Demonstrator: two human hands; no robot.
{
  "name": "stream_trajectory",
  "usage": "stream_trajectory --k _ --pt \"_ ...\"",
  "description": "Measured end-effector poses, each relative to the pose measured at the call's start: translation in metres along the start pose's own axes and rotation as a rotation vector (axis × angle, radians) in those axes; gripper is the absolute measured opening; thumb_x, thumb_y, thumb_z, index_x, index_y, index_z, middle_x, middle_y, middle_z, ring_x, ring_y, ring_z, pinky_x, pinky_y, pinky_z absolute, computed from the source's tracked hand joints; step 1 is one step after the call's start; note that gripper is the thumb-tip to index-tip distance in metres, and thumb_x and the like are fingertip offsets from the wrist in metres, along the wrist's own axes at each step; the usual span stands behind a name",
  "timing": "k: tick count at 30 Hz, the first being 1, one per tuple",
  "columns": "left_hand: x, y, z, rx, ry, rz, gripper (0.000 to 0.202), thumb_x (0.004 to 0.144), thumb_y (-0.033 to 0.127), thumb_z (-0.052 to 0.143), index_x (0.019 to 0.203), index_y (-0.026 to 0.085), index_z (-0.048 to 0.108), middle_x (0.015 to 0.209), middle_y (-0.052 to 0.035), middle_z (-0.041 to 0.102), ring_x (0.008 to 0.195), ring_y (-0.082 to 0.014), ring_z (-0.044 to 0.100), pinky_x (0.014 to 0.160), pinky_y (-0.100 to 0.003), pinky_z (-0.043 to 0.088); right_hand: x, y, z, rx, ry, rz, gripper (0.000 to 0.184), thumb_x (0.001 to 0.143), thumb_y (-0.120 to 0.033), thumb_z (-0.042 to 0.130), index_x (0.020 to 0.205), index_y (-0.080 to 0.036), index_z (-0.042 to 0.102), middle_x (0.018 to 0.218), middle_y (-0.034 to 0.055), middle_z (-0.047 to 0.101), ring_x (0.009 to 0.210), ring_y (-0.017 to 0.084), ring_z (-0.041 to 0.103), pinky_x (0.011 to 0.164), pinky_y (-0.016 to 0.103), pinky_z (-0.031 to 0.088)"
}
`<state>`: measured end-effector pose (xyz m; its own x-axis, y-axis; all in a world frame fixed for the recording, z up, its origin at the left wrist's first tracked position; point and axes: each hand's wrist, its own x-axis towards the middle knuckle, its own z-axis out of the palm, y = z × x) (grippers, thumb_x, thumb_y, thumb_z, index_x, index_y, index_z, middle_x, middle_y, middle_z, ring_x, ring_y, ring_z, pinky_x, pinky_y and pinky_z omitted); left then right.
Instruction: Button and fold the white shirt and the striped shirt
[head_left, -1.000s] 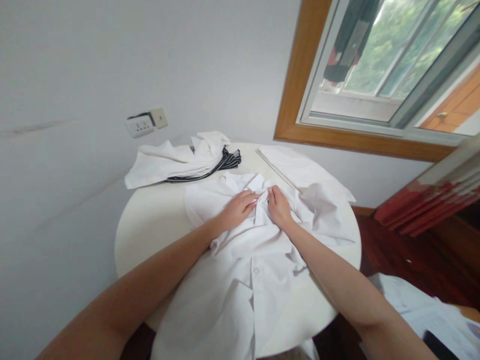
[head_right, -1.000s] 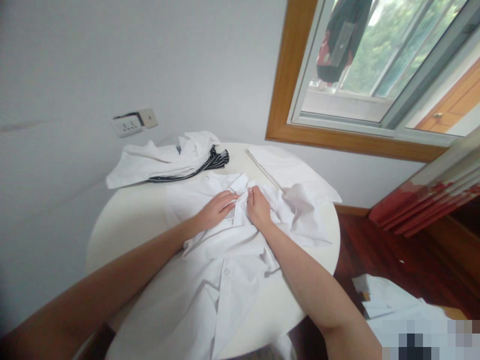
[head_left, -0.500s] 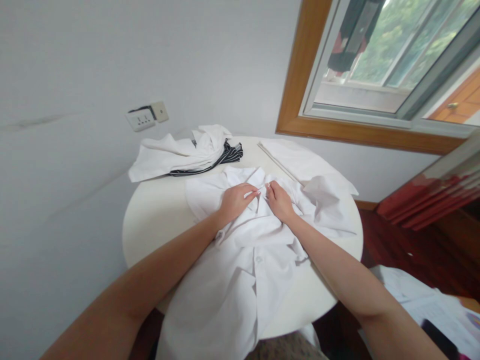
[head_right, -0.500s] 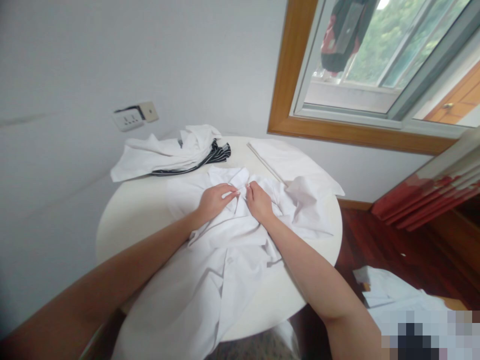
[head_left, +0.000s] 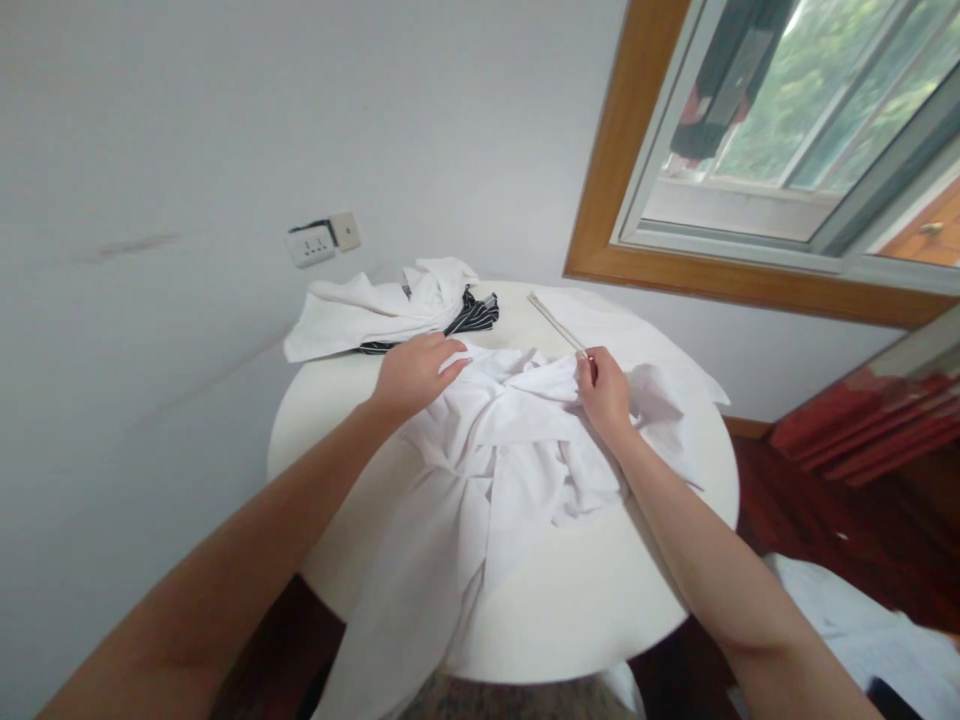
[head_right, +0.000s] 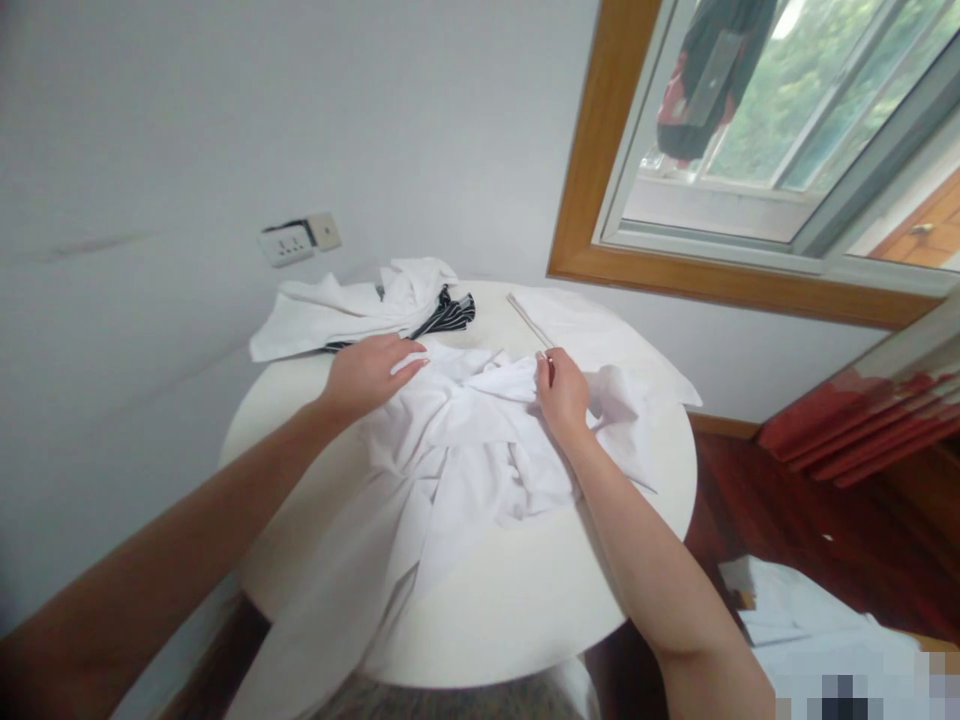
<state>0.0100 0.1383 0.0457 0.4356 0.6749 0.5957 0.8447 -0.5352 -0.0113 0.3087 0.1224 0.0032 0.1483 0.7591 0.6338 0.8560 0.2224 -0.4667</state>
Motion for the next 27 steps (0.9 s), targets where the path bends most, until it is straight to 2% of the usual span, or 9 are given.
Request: stream_trajectory --k 3,5,9,11,13,16,20,24,27 --pt "-0.007 0.020 -0.005 0.001 0.014 0.080 0.029 0.089 0.039 0.050 0.106 0.022 0.066 0.112 -0.0114 0.059 0.107 -0.0269 0.051 0.090 -0.041 0.037 -0.005 -0.013 -0.004 -0.031 0.018 -0.217 0.027 0.091 -0.030 0.044 0.111 -0.018 0.058 0.103 0.0116 0.058 0.097 0.025 0.052 0.085 0.037 0.039" --pt "-0.014 0.041 -0.005 -0.048 -0.049 0.136 0.029 0.090 0.042 0.048 0.101 0.022 0.066 0.111 -0.0102 0.059 0.105 -0.0259 0.051 0.089 -0.041 0.036 -0.010 -0.023 -0.009 -0.023 -0.031 -0.341 0.029 0.089 -0.026 0.046 0.114 -0.019 0.059 0.109 0.0127 0.057 0.103 0.026 0.051 0.089 0.039 0.039" --pt "-0.033 0.073 0.000 -0.111 -0.266 0.163 0.043 0.087 0.054 0.049 0.108 0.018 0.062 0.095 -0.0091 0.063 0.091 -0.0233 0.055 0.079 -0.036 0.039 -0.020 -0.037 -0.015 0.090 -0.402 -0.519 0.026 0.093 -0.027 0.044 0.111 -0.020 0.061 0.098 0.0086 0.064 0.093 0.021 0.056 0.085 0.034 0.042" --pt "-0.041 0.076 0.003 -0.115 -0.357 0.189 0.036 0.090 0.047 0.049 0.101 0.017 0.063 0.088 -0.0084 0.064 0.087 -0.0224 0.055 0.077 -0.035 0.039 -0.024 -0.037 -0.012 0.111 -0.542 -0.538 0.029 0.094 -0.031 0.045 0.115 -0.019 0.060 0.102 0.0092 0.065 0.096 0.021 0.057 0.087 0.034 0.042" --pt "-0.046 0.072 0.001 -0.170 -0.418 0.246 0.027 0.093 0.036 0.045 0.091 0.017 0.064 0.083 -0.0069 0.065 0.085 -0.0209 0.056 0.078 -0.034 0.039 -0.026 -0.033 -0.006 0.090 -0.580 -0.509 0.035 0.094 -0.034 0.046 0.123 -0.016 0.056 0.110 0.0115 0.064 0.103 0.022 0.055 0.091 0.036 0.041" --pt "-0.049 0.051 -0.019 -0.350 -0.428 0.271 0.025 0.093 0.031 0.042 0.090 0.020 0.064 0.083 -0.0046 0.065 0.084 -0.0180 0.056 0.079 -0.031 0.041 -0.026 -0.024 0.002 0.033 -0.585 -0.442 0.041 0.095 -0.034 0.044 0.132 -0.016 0.050 0.112 0.0127 0.062 0.104 0.022 0.053 0.092 0.036 0.039" --pt "-0.053 -0.005 -0.065 -0.460 -0.344 0.065 0.022 0.087 0.039 0.048 0.087 0.023 0.063 0.076 -0.0008 0.061 0.071 -0.0151 0.054 0.067 -0.026 0.044 -0.025 -0.017 0.007 -0.058 -0.581 -0.399 0.040 0.094 -0.036 0.046 0.132 -0.023 0.052 0.107 0.0109 0.060 0.100 0.023 0.051 0.088 0.037 0.038" --pt "-0.062 -0.072 -0.095 -0.316 -0.106 -0.162 0.027 0.084 0.043 0.041 0.073 0.022 0.054 0.073 0.0047 0.055 0.070 -0.0122 0.051 0.070 -0.026 0.043 -0.025 -0.017 0.009 -0.102 -0.581 -0.380 0.032 0.093 -0.036 0.048 0.121 -0.028 0.061 0.103 0.0101 0.057 0.098 0.024 0.049 0.083 0.037 0.037" --pt "-0.061 -0.090 -0.096 -0.167 -0.063 -0.082 0.024 0.080 0.042 0.045 0.077 0.021 0.055 0.083 0.0014 0.055 0.083 -0.0158 0.052 0.084 -0.034 0.043 -0.024 -0.022 0.009 -0.104 -0.536 -0.372 0.031 0.091 -0.036 0.053 0.118 -0.027 0.063 0.105 0.0102 0.055 0.098 0.024 0.049 0.081 0.037 0.038"
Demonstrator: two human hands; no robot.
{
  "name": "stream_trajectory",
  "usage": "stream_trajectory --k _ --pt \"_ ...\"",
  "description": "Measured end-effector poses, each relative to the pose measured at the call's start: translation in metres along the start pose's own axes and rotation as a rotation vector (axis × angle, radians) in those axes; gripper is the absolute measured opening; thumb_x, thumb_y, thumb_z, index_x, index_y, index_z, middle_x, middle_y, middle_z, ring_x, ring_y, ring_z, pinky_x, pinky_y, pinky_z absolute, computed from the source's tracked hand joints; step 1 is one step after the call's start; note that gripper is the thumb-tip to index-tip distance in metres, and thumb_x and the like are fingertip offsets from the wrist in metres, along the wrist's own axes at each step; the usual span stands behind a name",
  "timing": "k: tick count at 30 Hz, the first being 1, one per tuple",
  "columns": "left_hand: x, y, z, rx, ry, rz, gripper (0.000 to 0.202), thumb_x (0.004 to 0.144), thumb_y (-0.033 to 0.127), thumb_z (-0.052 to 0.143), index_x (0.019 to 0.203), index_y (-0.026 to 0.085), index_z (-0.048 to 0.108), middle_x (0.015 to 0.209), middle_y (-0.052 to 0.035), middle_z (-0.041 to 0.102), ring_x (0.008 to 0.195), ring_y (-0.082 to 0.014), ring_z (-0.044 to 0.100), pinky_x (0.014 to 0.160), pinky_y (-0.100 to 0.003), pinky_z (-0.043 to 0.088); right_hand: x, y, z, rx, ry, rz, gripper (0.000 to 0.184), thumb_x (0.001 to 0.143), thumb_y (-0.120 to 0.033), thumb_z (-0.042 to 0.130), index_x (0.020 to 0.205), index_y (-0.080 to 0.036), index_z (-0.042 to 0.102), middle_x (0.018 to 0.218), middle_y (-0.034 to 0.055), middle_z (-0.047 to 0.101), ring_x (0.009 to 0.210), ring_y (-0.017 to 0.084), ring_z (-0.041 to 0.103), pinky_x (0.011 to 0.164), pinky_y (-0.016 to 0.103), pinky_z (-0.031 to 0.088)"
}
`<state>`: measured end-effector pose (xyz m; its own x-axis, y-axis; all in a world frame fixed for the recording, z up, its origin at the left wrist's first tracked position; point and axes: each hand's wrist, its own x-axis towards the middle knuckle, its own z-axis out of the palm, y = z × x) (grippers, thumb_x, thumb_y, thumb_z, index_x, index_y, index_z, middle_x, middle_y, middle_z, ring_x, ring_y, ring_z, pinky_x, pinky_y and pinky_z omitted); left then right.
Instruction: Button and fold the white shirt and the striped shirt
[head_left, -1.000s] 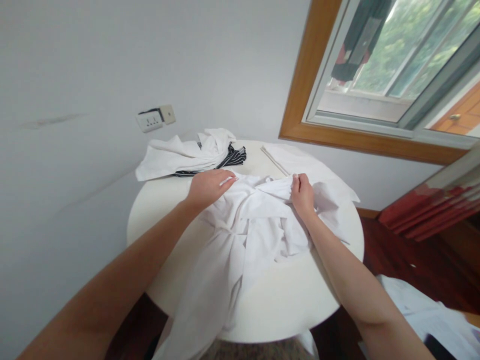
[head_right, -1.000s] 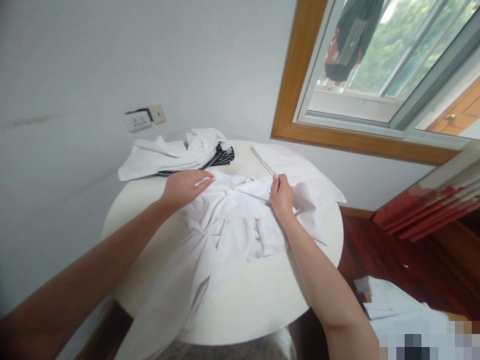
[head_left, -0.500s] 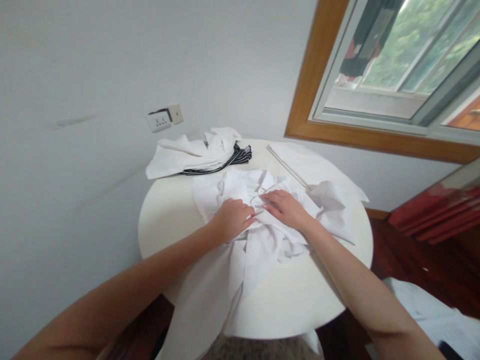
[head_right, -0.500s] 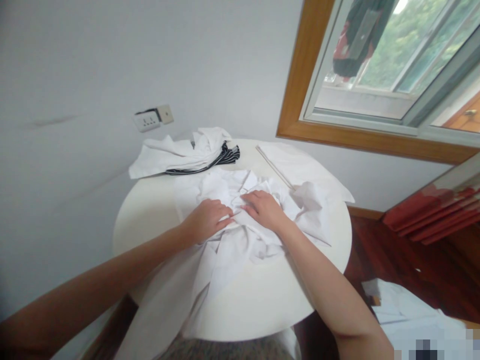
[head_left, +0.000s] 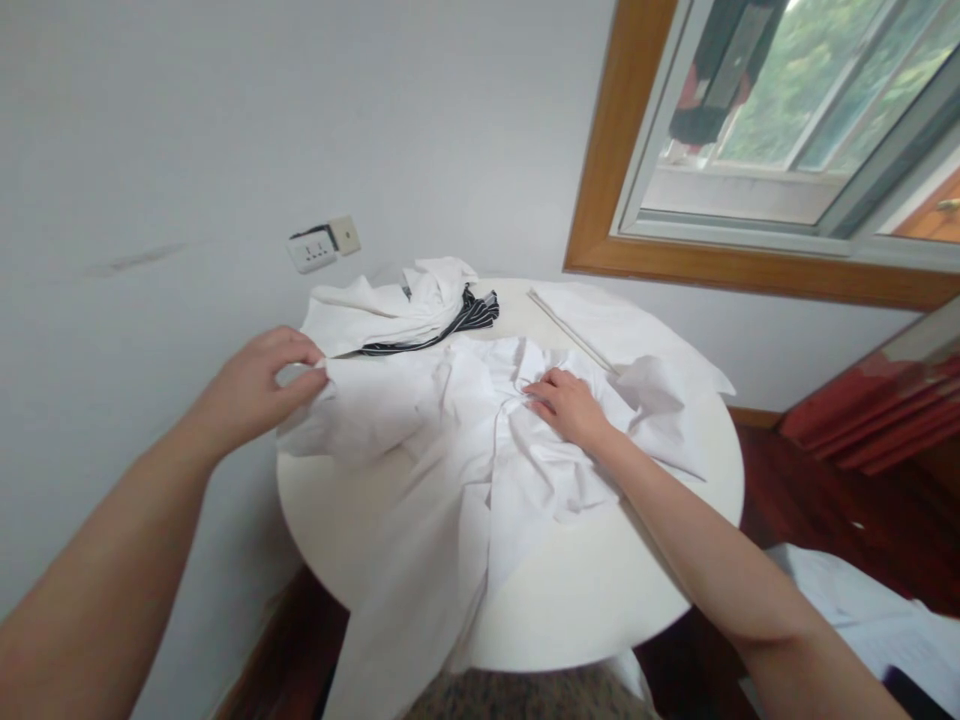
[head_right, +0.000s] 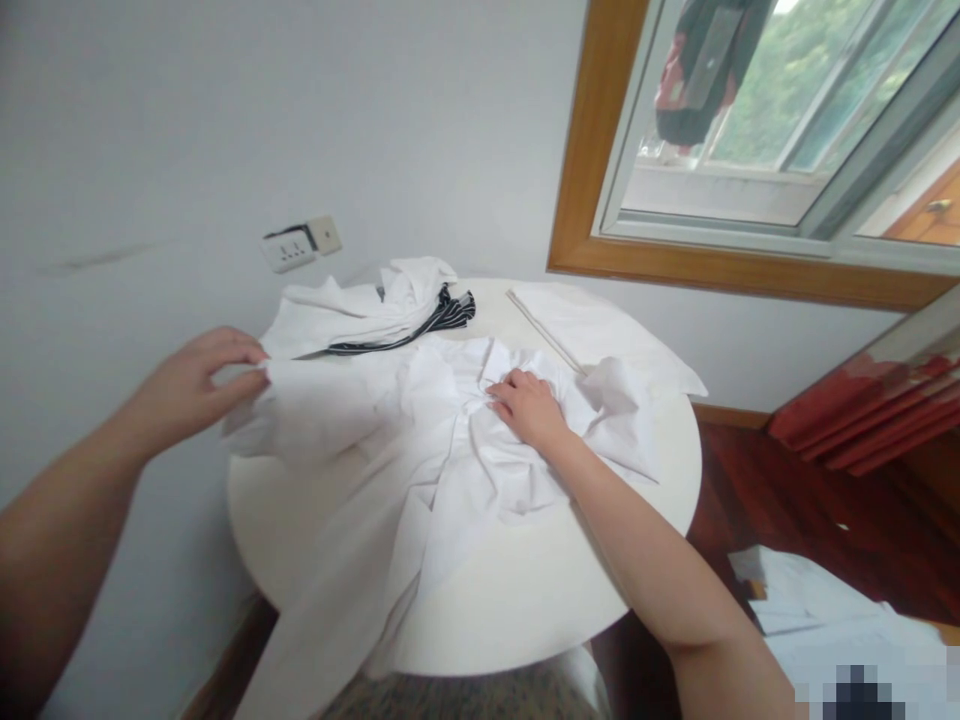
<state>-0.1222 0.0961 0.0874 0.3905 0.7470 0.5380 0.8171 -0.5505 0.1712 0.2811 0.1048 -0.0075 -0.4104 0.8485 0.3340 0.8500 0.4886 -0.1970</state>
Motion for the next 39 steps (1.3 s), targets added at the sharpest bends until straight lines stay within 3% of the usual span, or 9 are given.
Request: stream_trajectory --k 2,5,10,14,17,21,26,33,39 --pt "0.007 0.012 0.007 0.029 -0.036 0.084 0.022 0.077 0.036 0.049 0.090 0.021 0.060 0.097 -0.0034 0.059 0.096 -0.0207 0.053 0.093 -0.039 0.041 0.003 -0.006 -0.001 -0.011 0.048 -0.015 0.031 0.089 -0.033 0.055 0.119 -0.028 0.063 0.107 0.0103 0.054 0.098 0.025 0.049 0.082 0.037 0.038" --pt "0.025 0.055 0.029 -0.032 -0.057 0.156 0.036 0.076 0.020 0.046 0.110 0.020 0.058 0.114 -0.0070 0.059 0.111 -0.0230 0.050 0.102 -0.039 0.036 0.006 -0.019 0.001 -0.019 0.090 -0.084 0.029 0.088 -0.028 0.055 0.116 -0.028 0.064 0.113 0.0098 0.053 0.099 0.024 0.049 0.085 0.037 0.038" --pt "0.051 0.120 0.098 -0.389 -0.146 0.254 0.041 0.079 0.008 0.038 0.116 0.017 0.052 0.116 -0.0087 0.059 0.110 -0.0179 0.054 0.101 -0.034 0.042 0.006 -0.032 0.010 0.024 0.104 -0.083 0.019 0.091 -0.023 0.048 0.099 -0.021 0.065 0.114 0.0090 0.053 0.098 0.021 0.053 0.084 0.032 0.042" --pt "0.049 0.124 0.170 -0.653 -0.068 0.040 0.031 0.081 0.008 0.038 0.109 0.015 0.051 0.107 -0.0104 0.061 0.098 -0.0164 0.061 0.091 -0.034 0.049 0.004 -0.028 0.016 0.136 0.116 -0.021 0.018 0.092 -0.018 0.041 0.103 -0.019 0.055 0.104 0.0087 0.057 0.093 0.019 0.056 0.079 0.028 0.044" --pt "0.043 0.114 0.198 -0.830 -0.106 -0.104 0.019 0.085 0.018 0.045 0.103 0.016 0.053 0.096 -0.0080 0.064 0.091 -0.0165 0.063 0.086 -0.035 0.051 0.003 -0.025 0.020 0.210 0.093 0.015 0.018 0.092 -0.016 0.036 0.103 -0.019 0.050 0.094 0.0070 0.059 0.085 0.019 0.057 0.074 0.028 0.044" --pt "0.038 0.105 0.194 -1.012 -0.281 -0.095 0.023 0.088 0.029 0.047 0.105 0.017 0.056 0.095 -0.0068 0.068 0.090 -0.0165 0.064 0.085 -0.033 0.051 0.005 -0.026 0.023 0.362 0.156 0.043 0.016 0.091 -0.018 0.035 0.099 -0.020 0.048 0.088 0.0050 0.058 0.081 0.018 0.056 0.074 0.028 0.043" --pt "0.038 0.103 0.182 -0.953 -0.380 0.030 0.030 0.084 0.035 0.056 0.105 0.017 0.065 0.107 -0.0080 0.069 0.099 -0.0192 0.063 0.093 -0.033 0.048 0.007 -0.028 0.024 0.659 0.226 0.134 0.016 0.092 -0.027 0.037 0.103 -0.022 0.047 0.074 -0.0011 0.051 0.066 0.015 0.051 0.065 0.026 0.043" --pt "0.035 0.104 0.183 -0.868 -0.354 0.063 0.033 0.088 0.034 0.049 0.112 0.018 0.065 0.113 -0.0078 0.068 0.104 -0.0197 0.062 0.096 -0.033 0.046 0.007 -0.020 0.033 0.874 0.198 0.285 0.021 0.093 -0.037 0.038 0.107 -0.024 0.045 0.059 -0.0067 0.040 0.049 0.013 0.045 0.049 0.024 0.040" --pt "0.035 0.111 0.182 -0.727 -0.292 0.069 0.028 0.084 0.033 0.054 0.102 0.019 0.069 0.105 -0.0062 0.071 0.098 -0.0201 0.064 0.093 -0.032 0.047 0.007 -0.019 0.034 0.944 0.174 0.270 0.022 0.092 -0.040 0.040 0.107 -0.024 0.045 0.059 -0.0076 0.042 0.047 0.012 0.046 0.049 0.023 0.041"
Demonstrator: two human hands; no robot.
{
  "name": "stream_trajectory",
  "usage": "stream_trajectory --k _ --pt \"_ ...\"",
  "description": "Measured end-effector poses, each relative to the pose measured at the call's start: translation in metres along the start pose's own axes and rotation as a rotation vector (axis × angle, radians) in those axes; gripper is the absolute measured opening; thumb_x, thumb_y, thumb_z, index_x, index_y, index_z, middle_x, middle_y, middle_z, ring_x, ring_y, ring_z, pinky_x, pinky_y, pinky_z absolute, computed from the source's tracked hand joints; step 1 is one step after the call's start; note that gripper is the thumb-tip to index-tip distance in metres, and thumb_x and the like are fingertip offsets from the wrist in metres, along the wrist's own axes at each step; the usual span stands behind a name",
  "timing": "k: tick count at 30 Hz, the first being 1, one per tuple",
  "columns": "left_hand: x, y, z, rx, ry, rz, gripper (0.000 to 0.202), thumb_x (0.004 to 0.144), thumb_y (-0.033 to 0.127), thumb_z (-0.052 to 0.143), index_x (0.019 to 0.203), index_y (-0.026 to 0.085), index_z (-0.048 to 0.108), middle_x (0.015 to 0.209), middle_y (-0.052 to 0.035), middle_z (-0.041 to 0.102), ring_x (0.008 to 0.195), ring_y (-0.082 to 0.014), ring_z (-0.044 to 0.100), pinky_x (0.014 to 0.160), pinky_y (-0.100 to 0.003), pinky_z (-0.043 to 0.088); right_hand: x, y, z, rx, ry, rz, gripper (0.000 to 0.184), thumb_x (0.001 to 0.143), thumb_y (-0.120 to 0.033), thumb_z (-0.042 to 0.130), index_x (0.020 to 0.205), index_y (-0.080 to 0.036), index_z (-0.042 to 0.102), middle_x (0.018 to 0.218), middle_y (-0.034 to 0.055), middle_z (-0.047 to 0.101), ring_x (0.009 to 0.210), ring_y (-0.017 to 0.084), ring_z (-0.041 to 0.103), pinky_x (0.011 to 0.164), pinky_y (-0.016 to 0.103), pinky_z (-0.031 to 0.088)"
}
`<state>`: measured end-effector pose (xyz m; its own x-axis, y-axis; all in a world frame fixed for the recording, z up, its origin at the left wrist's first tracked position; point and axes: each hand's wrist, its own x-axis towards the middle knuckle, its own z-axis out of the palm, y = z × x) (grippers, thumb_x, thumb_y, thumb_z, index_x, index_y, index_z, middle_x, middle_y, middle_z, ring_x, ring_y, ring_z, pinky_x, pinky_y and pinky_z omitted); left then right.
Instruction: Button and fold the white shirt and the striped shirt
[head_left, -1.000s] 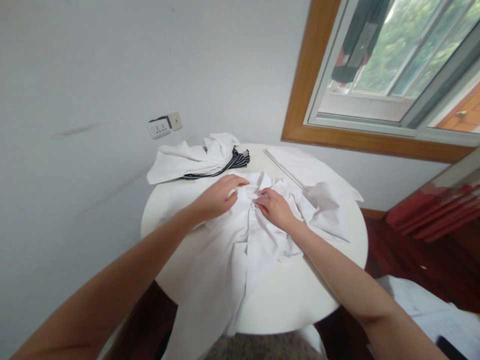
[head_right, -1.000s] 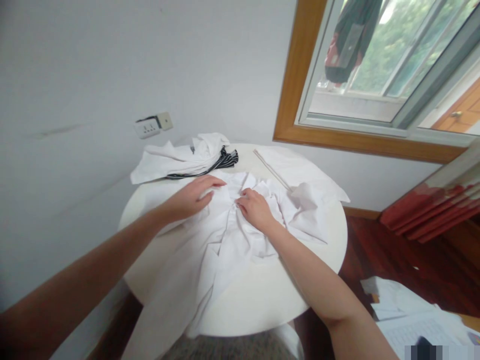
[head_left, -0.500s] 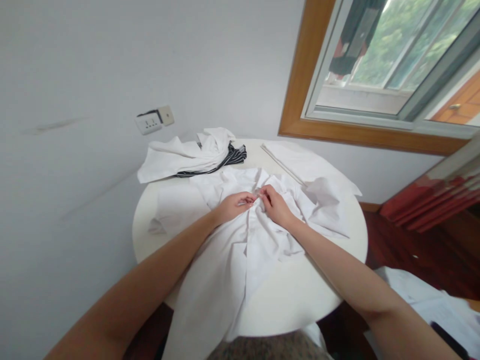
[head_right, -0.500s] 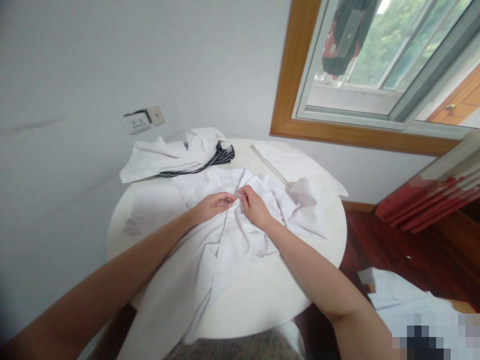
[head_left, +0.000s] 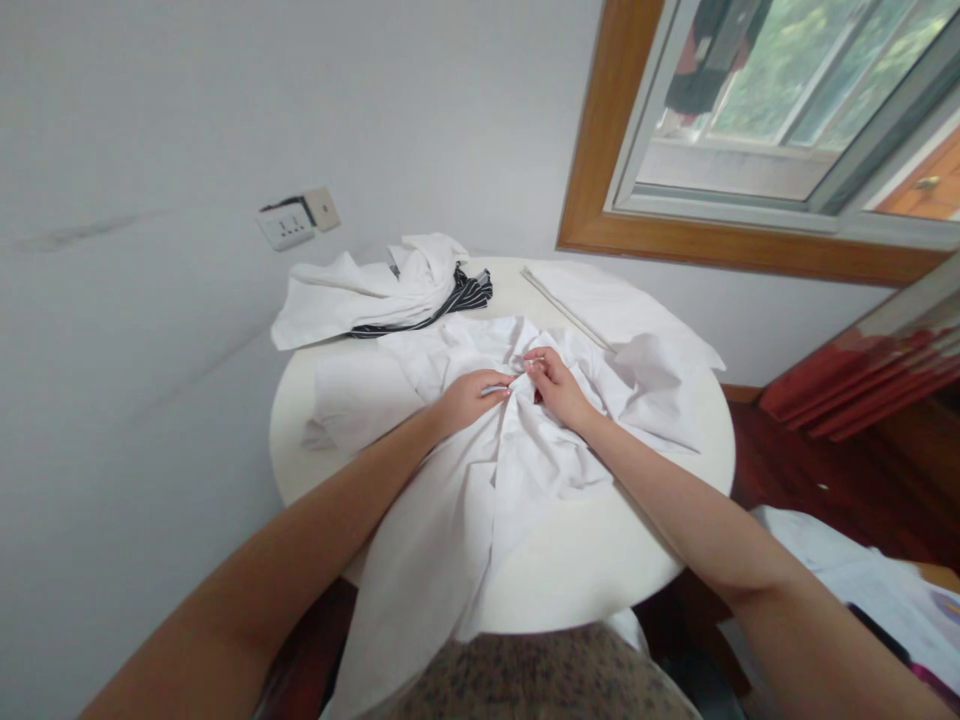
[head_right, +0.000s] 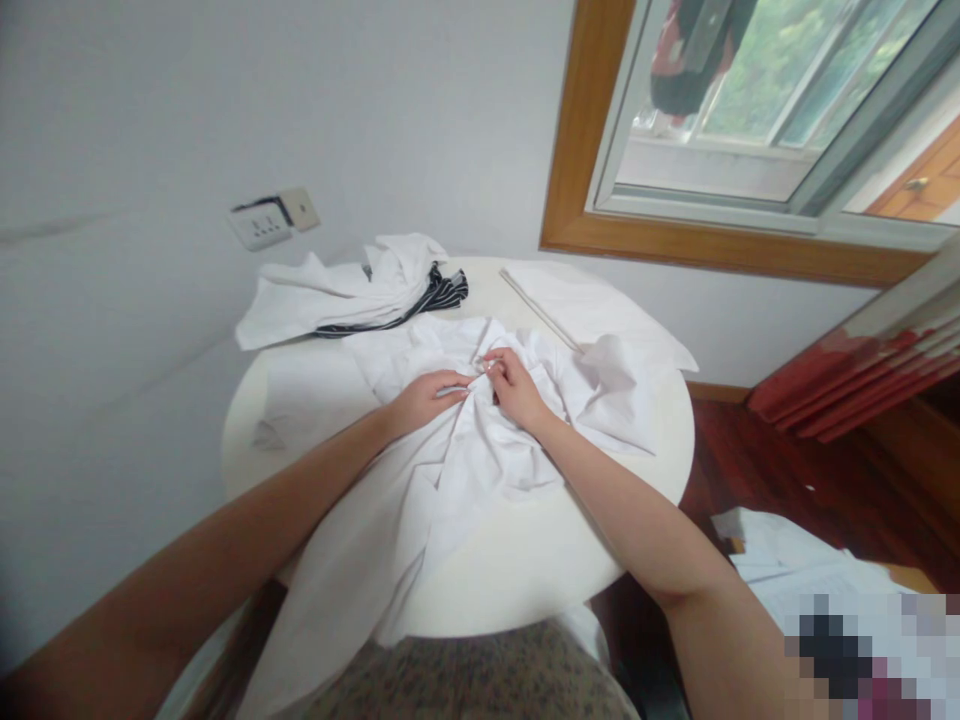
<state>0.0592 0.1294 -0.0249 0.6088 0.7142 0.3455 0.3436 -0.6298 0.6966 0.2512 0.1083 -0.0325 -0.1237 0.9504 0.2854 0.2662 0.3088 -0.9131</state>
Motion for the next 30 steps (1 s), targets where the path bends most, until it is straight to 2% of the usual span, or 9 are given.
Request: stream_trajectory --k 6,11,17,22,25,28,30 --pt "0.000 0.000 0.003 -0.006 0.069 -0.042 0.025 0.082 0.037 0.057 0.094 0.019 0.069 0.093 -0.0026 0.071 0.089 -0.0178 0.065 0.086 -0.027 0.048 -0.003 -0.003 -0.002 -0.048 -0.047 -0.045 0.023 0.091 -0.038 0.040 0.106 -0.023 0.049 0.061 -0.0062 0.046 0.052 0.013 0.049 0.053 0.025 0.042" --pt "-0.001 0.002 0.003 0.066 0.155 -0.080 0.024 0.083 0.039 0.057 0.085 0.018 0.068 0.083 -0.0012 0.070 0.081 -0.0161 0.063 0.077 -0.026 0.047 -0.009 -0.013 -0.009 -0.280 -0.183 -0.219 0.025 0.087 -0.029 0.047 0.108 -0.020 0.058 0.086 0.0016 0.059 0.068 0.014 0.052 0.068 0.028 0.044" --pt "0.000 -0.003 0.006 0.092 0.201 -0.069 0.024 0.083 0.037 0.057 0.085 0.018 0.071 0.087 -0.0034 0.072 0.083 -0.0173 0.065 0.081 -0.027 0.047 -0.011 -0.019 -0.015 -0.418 -0.253 -0.344 0.034 0.086 -0.022 0.051 0.119 -0.019 0.058 0.110 0.0086 0.063 0.094 0.019 0.058 0.084 0.033 0.045" --pt "0.000 -0.003 0.008 0.257 0.212 0.021 0.025 0.088 0.034 0.053 0.089 0.018 0.073 0.081 -0.0049 0.068 0.079 -0.0167 0.061 0.075 -0.028 0.046 -0.010 -0.018 -0.010 -0.548 -0.173 -0.329 0.027 0.089 -0.026 0.052 0.113 -0.019 0.063 0.110 0.0082 0.067 0.103 0.022 0.059 0.094 0.034 0.042" --pt "-0.001 0.001 0.001 0.397 0.200 0.054 0.029 0.091 0.035 0.049 0.090 0.019 0.073 0.077 -0.0048 0.064 0.076 -0.0162 0.057 0.073 -0.028 0.043 -0.009 -0.017 -0.013 -0.589 -0.098 -0.286 0.022 0.089 -0.027 0.053 0.104 -0.019 0.067 0.103 0.0073 0.069 0.097 0.021 0.061 0.089 0.032 0.044" --pt "-0.002 0.010 -0.012 0.558 0.195 0.064 0.033 0.090 0.041 0.050 0.079 0.019 0.073 0.071 -0.0053 0.059 0.075 -0.0179 0.054 0.074 -0.032 0.041 -0.007 -0.017 -0.025 -0.571 0.032 -0.266 0.020 0.089 -0.030 0.053 0.094 -0.020 0.069 0.094 0.0066 0.070 0.089 0.021 0.062 0.083 0.032 0.045" --pt "-0.003 0.021 -0.019 0.638 0.207 0.079 0.030 0.087 0.042 0.054 0.078 0.020 0.072 0.081 -0.0077 0.060 0.084 -0.0215 0.054 0.080 -0.036 0.040 -0.004 -0.020 -0.034 -0.537 0.133 -0.267 0.021 0.090 -0.032 0.051 0.090 -0.020 0.069 0.090 0.0064 0.069 0.085 0.021 0.061 0.080 0.031 0.045"
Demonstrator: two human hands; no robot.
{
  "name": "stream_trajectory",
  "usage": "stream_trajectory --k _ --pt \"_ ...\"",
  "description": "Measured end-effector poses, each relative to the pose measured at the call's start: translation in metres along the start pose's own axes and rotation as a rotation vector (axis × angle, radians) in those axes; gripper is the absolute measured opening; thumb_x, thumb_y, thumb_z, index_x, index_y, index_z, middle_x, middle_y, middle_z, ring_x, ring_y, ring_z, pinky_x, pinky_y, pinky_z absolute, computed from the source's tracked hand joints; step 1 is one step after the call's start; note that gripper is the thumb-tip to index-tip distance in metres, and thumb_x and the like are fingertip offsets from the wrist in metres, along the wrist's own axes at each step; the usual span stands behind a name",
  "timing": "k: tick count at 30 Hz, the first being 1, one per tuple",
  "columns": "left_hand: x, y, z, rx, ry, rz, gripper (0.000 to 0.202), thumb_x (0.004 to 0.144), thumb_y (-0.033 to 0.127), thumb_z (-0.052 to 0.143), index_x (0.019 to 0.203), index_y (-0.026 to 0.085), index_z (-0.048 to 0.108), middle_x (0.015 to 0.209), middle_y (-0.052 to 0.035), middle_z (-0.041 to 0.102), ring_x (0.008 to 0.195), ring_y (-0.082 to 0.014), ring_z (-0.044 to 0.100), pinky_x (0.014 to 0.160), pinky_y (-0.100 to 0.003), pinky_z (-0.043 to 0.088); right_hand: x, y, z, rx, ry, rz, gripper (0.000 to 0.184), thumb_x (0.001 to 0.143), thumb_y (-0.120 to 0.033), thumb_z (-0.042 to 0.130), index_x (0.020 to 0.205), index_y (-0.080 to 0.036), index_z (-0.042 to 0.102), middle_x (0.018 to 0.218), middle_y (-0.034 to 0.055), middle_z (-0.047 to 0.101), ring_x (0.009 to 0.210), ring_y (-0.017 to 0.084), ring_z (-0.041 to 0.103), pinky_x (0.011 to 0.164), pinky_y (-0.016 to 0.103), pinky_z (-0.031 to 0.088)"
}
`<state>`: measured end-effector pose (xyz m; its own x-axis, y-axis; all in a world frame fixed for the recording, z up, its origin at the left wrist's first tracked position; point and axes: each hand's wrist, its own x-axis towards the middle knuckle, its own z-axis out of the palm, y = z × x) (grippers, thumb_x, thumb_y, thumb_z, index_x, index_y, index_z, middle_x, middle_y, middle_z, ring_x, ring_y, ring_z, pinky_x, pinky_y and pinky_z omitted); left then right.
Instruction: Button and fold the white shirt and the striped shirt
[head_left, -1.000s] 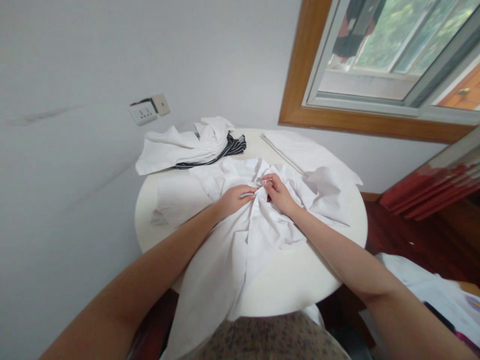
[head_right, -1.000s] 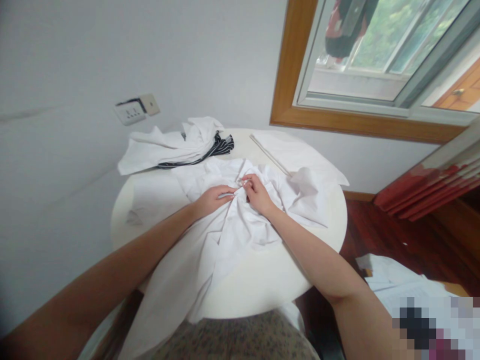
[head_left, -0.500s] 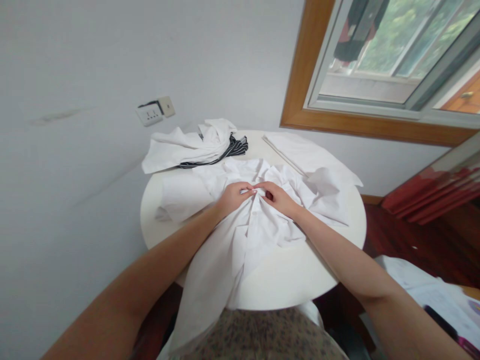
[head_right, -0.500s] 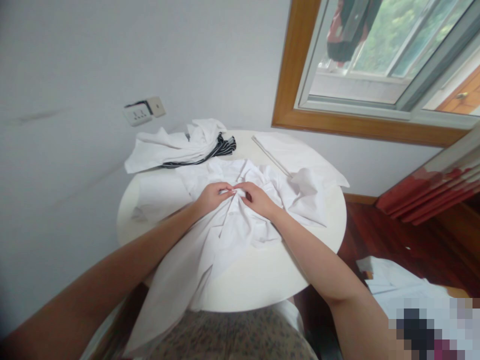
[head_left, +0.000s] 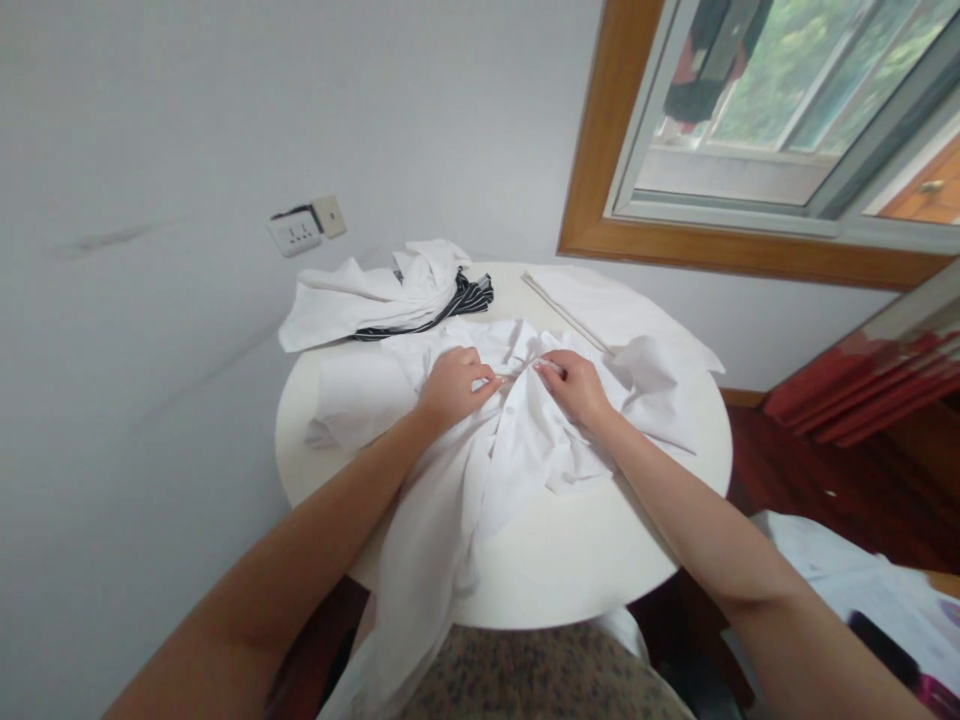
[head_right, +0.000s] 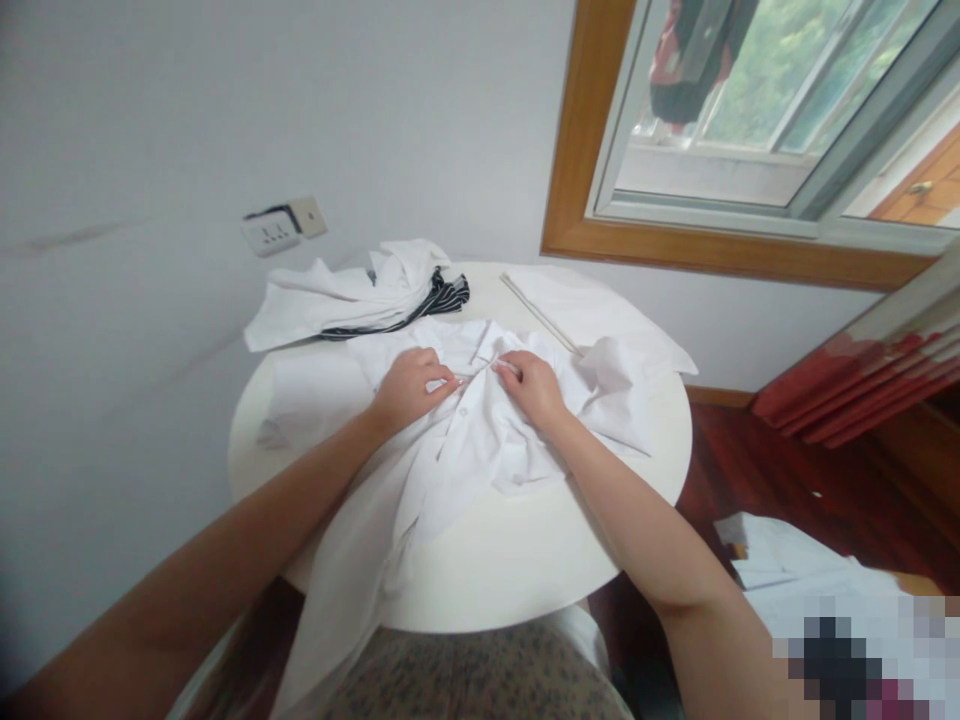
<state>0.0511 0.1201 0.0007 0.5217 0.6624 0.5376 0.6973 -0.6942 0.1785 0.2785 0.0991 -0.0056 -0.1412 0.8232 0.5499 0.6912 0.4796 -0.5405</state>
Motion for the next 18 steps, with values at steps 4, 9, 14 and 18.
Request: stream_trajectory --k 4,9,14,18 --pt "0.002 0.023 -0.015 -0.183 -0.033 0.085 0.026 0.089 0.038 0.050 0.098 0.022 0.068 0.108 -0.0085 0.062 0.106 -0.0240 0.051 0.095 -0.039 0.037 0.007 0.000 -0.014 0.048 0.158 0.021 0.020 0.089 -0.032 0.049 0.086 -0.020 0.065 0.084 0.0053 0.063 0.079 0.019 0.057 0.071 0.029 0.044" --pt "-0.005 0.051 -0.014 -0.647 -0.266 -0.015 0.037 0.097 0.036 0.031 0.111 0.018 0.060 0.103 -0.0052 0.066 0.097 -0.0173 0.059 0.087 -0.027 0.045 0.009 0.002 -0.017 0.098 0.236 0.036 0.020 0.089 -0.033 0.047 0.081 -0.020 0.060 0.081 0.0031 0.059 0.076 0.018 0.053 0.069 0.030 0.041" --pt "-0.015 0.044 -0.021 -0.546 -0.254 -0.089 0.039 0.097 0.036 0.031 0.119 0.018 0.057 0.106 -0.0049 0.067 0.098 -0.0175 0.061 0.088 -0.026 0.046 0.007 0.004 -0.013 0.061 0.214 0.057 0.028 0.094 -0.037 0.040 0.073 -0.022 0.052 0.072 0.0015 0.055 0.075 0.019 0.049 0.070 0.031 0.037" --pt "-0.016 0.025 -0.029 -0.349 -0.184 -0.092 0.041 0.097 0.036 0.030 0.122 0.017 0.056 0.116 -0.0066 0.066 0.107 -0.0190 0.059 0.095 -0.028 0.043 0.007 0.002 -0.013 0.052 0.162 0.044 0.026 0.093 -0.036 0.041 0.074 -0.022 0.051 0.070 0.0012 0.054 0.075 0.020 0.048 0.072 0.032 0.036"
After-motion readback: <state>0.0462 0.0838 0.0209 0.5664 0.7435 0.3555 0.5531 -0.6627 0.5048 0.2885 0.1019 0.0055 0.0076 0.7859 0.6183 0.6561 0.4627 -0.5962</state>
